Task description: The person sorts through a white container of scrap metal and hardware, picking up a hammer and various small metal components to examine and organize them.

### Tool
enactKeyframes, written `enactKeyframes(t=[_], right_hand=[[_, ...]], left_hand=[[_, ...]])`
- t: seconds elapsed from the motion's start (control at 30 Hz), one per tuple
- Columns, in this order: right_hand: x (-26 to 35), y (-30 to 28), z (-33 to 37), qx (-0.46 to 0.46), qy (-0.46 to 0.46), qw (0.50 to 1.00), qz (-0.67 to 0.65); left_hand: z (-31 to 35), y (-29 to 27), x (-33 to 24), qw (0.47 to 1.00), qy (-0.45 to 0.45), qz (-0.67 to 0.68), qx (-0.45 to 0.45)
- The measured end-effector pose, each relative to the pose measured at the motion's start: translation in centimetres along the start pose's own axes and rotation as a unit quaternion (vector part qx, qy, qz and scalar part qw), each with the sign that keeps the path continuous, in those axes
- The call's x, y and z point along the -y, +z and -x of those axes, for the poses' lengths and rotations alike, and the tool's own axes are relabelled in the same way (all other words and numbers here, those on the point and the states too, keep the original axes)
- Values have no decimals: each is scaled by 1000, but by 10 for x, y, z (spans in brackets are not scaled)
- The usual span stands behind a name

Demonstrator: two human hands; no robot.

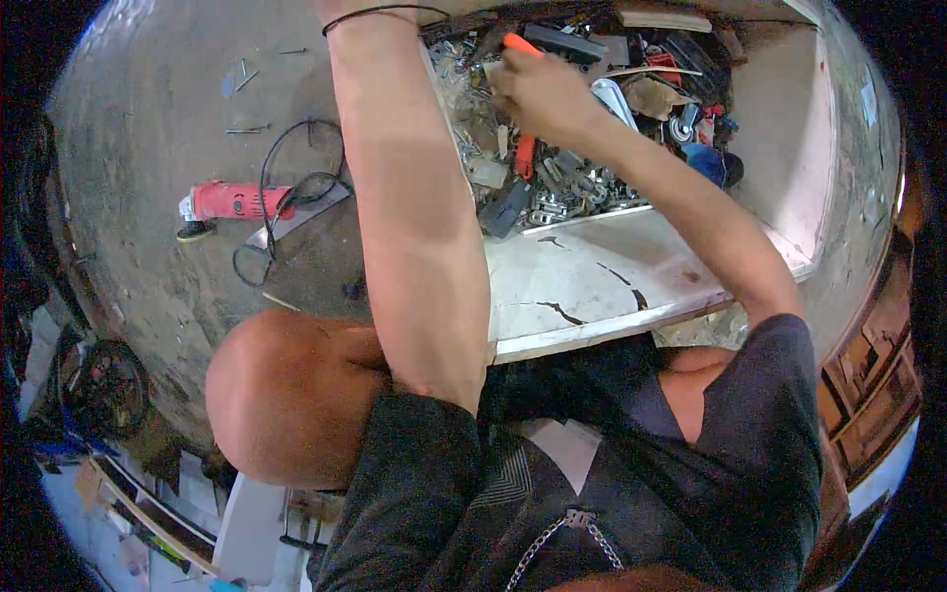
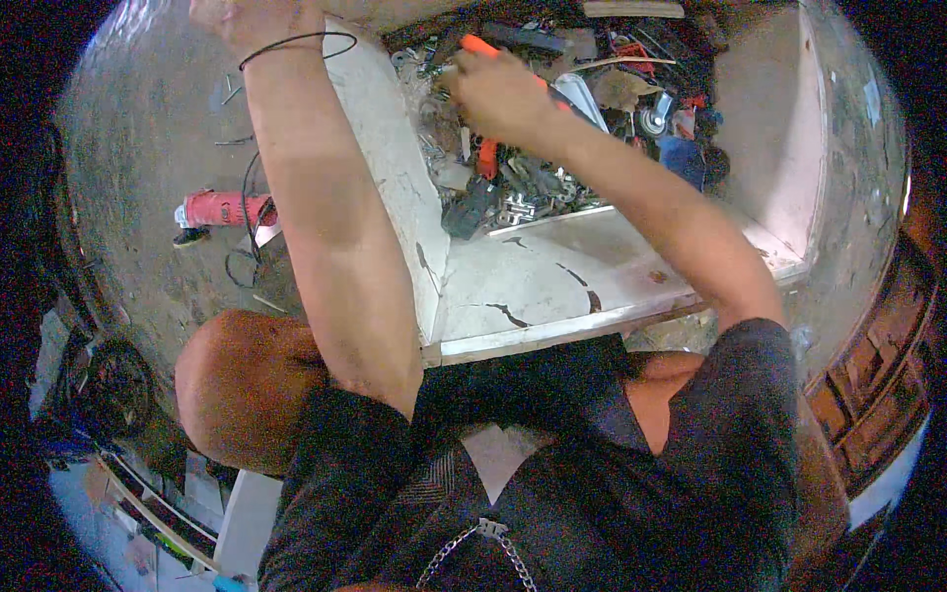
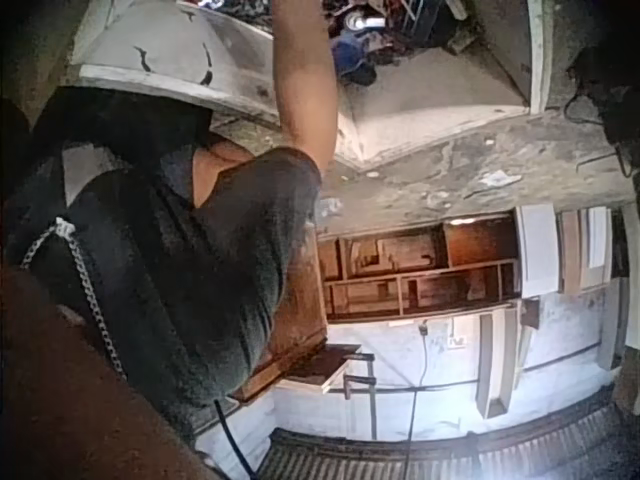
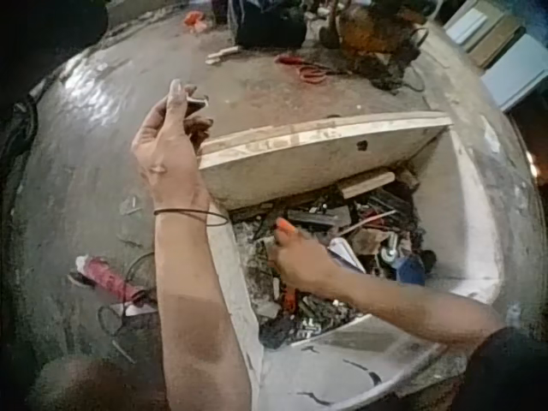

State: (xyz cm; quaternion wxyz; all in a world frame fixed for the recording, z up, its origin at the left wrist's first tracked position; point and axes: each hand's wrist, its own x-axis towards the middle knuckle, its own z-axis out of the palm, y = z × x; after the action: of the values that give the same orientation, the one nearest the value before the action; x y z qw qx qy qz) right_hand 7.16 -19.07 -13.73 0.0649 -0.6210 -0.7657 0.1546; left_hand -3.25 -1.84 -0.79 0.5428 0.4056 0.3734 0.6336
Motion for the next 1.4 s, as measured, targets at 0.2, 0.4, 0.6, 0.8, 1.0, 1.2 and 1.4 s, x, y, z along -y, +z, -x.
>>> enactKeyframes(t=[0.2,0.4,0.6,0.8,1.0,1.2,1.4], right_hand=[[18,29,-15,36,8,997,64],[28,29,-12,5,-48,989,137],[12,-46,14,2,129,956,-264],[45,-233,94,-95,73,765,-633],[52,-321,175,-254,-24,742,-620],[55,-333,215,-322,-63,735,-593],[59,-334,238,-425,-87,755,-491]], left_hand=[[1,1,2,1000,7,4,-1],[-7,-9,8,1000,19,17,10],[-1,2,11,997,28,-66,38],[25,9,-2,971,67,-192,129],[76,76,-24,943,121,-159,265],[178,119,-137,927,131,-55,347],[233,123,-174,898,74,-21,432]])
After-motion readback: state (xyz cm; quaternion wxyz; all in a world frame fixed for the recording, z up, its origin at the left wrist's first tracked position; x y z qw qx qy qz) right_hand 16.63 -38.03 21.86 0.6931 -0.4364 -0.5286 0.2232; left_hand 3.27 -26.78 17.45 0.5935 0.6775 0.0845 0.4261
